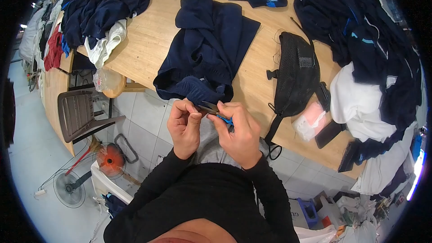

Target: Trimming excess loose threads from blue athletic pants using small thread snips and inspecting the garments.

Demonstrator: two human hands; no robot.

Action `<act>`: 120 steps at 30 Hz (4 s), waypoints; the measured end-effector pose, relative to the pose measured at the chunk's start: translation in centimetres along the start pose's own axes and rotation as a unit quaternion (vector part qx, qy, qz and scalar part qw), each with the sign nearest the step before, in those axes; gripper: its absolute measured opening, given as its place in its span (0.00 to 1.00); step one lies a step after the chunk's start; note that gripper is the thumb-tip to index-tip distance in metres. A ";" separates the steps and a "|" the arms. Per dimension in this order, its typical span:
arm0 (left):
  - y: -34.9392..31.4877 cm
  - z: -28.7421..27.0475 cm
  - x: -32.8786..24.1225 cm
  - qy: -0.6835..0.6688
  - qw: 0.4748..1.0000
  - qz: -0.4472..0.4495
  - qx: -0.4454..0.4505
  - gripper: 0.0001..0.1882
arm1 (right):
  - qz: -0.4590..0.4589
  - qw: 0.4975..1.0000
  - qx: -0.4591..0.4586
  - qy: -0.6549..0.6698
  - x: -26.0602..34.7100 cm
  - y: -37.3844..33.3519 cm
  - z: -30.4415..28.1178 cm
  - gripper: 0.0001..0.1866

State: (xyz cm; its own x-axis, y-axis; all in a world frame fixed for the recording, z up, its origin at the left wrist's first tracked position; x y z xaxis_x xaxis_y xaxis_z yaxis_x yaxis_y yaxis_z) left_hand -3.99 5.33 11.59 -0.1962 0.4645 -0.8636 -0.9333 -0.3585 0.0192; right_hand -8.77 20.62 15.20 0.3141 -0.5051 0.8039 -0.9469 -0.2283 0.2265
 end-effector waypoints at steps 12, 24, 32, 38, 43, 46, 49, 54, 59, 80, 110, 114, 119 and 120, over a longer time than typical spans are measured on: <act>0.4 1.7 -1.3 -0.074 0.996 0.002 -0.054 0.15 | 0.016 1.000 -0.005 0.027 -0.3 -0.5 -0.1 0.17; 0.5 -0.2 0.4 0.086 0.994 0.054 -0.039 0.07 | 0.048 0.998 -0.005 0.027 -1.6 -1.6 -0.6 0.21; 0.4 -0.6 0.5 0.085 0.994 0.065 0.022 0.07 | 0.018 1.000 0.009 0.023 -1.0 -1.0 -0.7 0.20; 0.3 -0.5 0.3 0.102 0.992 0.062 0.037 0.08 | 0.016 0.999 0.021 0.023 -0.6 -0.8 -0.8 0.20; 0.3 -0.4 0.3 0.108 0.991 0.071 0.041 0.08 | 0.012 1.000 0.011 0.018 -0.6 -0.7 -0.6 0.19; 0.2 -0.5 0.4 0.118 0.990 0.071 0.044 0.08 | 0.003 1.000 0.008 0.008 -0.4 -0.5 -0.6 0.19; 0.2 -0.5 0.4 0.125 0.988 0.072 0.048 0.08 | -0.021 1.000 -0.003 -0.009 -0.7 -0.5 -0.3 0.17; 0.4 -0.2 0.2 0.133 0.987 0.073 0.046 0.08 | -0.051 0.997 -0.001 -0.049 -0.7 -0.6 -0.2 0.14; 0.2 -0.6 0.7 0.112 0.990 0.080 0.041 0.08 | -0.031 0.999 -0.005 -0.018 -0.8 -0.4 -0.4 0.14; -0.6 -0.5 0.6 0.103 0.993 0.051 0.032 0.10 | 0.002 1.000 0.008 -0.010 -0.8 -0.9 -0.4 0.18; -0.7 -0.8 1.0 0.125 0.987 0.094 0.046 0.11 | -0.021 0.999 0.019 -0.020 -0.5 -0.2 -0.5 0.16; -1.0 -0.8 0.9 0.139 0.986 0.085 0.044 0.11 | -0.034 0.999 0.017 -0.028 -0.7 -0.2 -0.5 0.15; -0.4 -0.6 1.0 0.015 0.998 0.057 0.004 0.10 | 0.011 0.999 -0.033 -0.027 -1.2 -0.5 -0.5 0.16; 0.5 -0.4 0.5 -0.018 0.998 0.042 -0.035 0.09 | 0.013 0.999 -0.035 -0.029 -1.8 -0.6 -0.6 0.16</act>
State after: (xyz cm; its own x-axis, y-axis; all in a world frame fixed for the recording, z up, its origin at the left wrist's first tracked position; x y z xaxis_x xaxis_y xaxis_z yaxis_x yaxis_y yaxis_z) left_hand -4.45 5.04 10.92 -0.2851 0.4594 -0.8412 -0.8898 -0.4532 0.0540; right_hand -8.77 22.13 13.94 0.2912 -0.5582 0.7769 -0.9565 -0.1568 0.2458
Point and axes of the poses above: each hand's wrist, its own y-axis towards the middle knuckle, its own z-axis out of the palm, x = y × z, the point moved 2 cm from there along y, towards the middle knuckle, and after that the axes turned 13 degrees about -y, right-handed, at the moved point
